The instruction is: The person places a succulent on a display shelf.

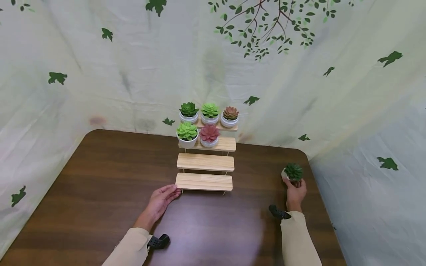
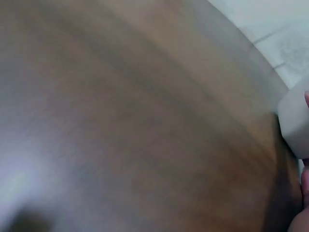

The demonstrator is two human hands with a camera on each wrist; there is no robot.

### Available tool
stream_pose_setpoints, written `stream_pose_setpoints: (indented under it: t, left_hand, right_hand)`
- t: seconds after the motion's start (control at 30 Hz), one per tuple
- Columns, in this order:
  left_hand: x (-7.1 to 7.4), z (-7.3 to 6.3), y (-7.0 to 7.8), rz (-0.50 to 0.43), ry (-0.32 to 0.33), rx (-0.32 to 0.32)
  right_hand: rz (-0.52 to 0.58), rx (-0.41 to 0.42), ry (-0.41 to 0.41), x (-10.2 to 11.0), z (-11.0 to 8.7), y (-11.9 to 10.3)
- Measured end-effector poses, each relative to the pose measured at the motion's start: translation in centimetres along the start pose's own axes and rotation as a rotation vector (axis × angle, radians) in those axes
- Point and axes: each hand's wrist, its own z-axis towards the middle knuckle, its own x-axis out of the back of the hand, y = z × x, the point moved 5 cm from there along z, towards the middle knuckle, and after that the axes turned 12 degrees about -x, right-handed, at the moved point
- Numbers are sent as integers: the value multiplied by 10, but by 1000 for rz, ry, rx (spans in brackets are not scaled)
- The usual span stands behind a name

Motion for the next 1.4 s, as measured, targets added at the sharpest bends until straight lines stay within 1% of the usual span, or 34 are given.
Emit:
stream_pose_setpoints:
  t: [0.1,0.2,0.33,0.57,0.67,0.87,0.97,1.07,1.13,1.3,1.4]
  left_hand:
    - [0,0,-2,18,40,51]
    - [-1,0,-2,28,63,79]
    - [-2,-1,0,31,77,91]
    - [0,3,0,34,98,85]
    - [0,4,0,29,95,94]
    - [-1,1,2,27,90,114]
    - [0,0,1,24,100,117]
    - [0,-1,1,26,102,117]
    - [0,-2,2,26,103,115]
    - [-1,-1,2,23,105,108]
    - [-2,1,0,23,101,106]
  right_hand:
    - [-41,7,-30,2,-6,1]
    - [-70,9,-54,1,-13,3]
    - [-80,-3,-96,-3,-20,4]
    - [-100,-31,-149,-13,-29,1]
    - [-93,-37,-188,-21,-36,-1]
    - [-69,-46,-282,-36,-52,-2]
    - [-56,-28,-314,-44,-59,-7]
    - [-36,8,-346,-51,-65,-16]
    - [-19,44,-374,-57,-70,-23]
    - [29,101,-447,-69,-80,-46]
    - [21,135,-466,-74,-85,-58]
